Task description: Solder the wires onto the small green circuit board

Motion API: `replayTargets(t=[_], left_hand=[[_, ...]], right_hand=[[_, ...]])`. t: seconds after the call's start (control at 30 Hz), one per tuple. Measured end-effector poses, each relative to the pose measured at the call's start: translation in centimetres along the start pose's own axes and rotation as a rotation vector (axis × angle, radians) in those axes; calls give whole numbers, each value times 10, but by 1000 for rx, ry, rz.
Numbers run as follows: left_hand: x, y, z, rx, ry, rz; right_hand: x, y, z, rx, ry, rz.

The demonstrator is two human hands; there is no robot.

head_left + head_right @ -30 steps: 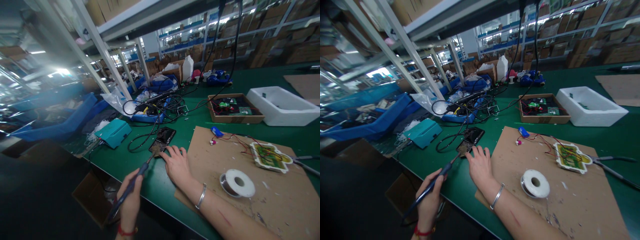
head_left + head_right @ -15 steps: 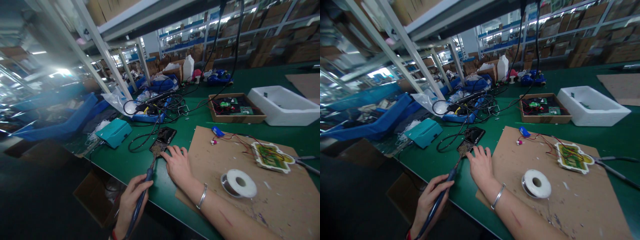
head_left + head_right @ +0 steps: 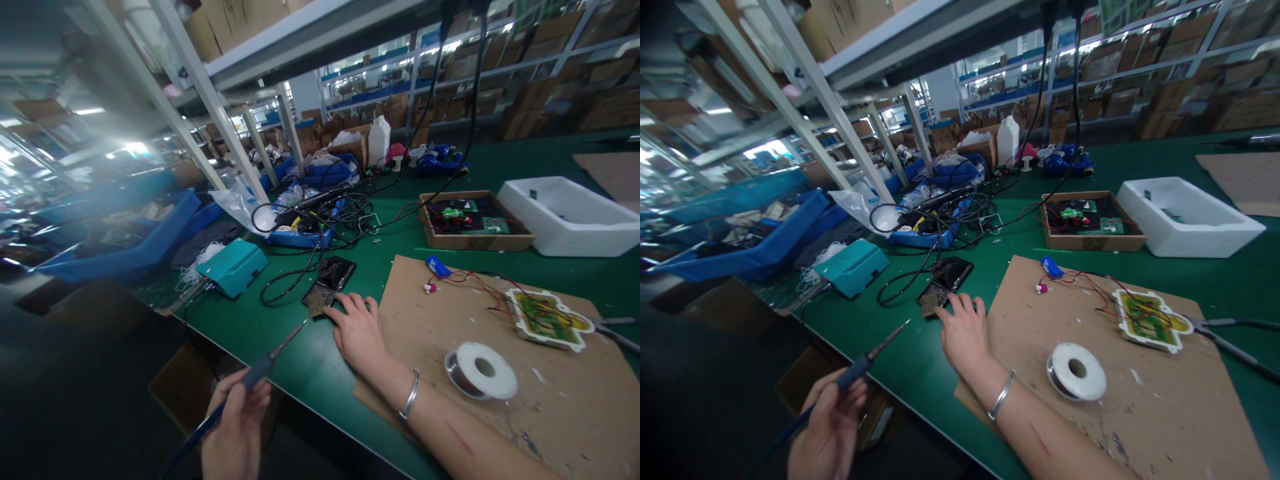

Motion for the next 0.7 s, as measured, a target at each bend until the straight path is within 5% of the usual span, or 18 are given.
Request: replayTargets(t=[0.23,0.7], left_hand=[[8,-8,-2,-399,-444,328],[13,-13,4,-408,-500,337]], right_hand=[[-6,0,-3,-20,43,33],[-50,-24,-21,-26,54,8]])
Point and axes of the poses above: each hand's wrist, its own y-axis towards the middle knuckle, its own x-axis out of the palm, z = x × y, the point moved 4 cm from there along y, towards the middle knuckle, and after that the axes turned 12 degrees about -y, right-handed, at the moved point
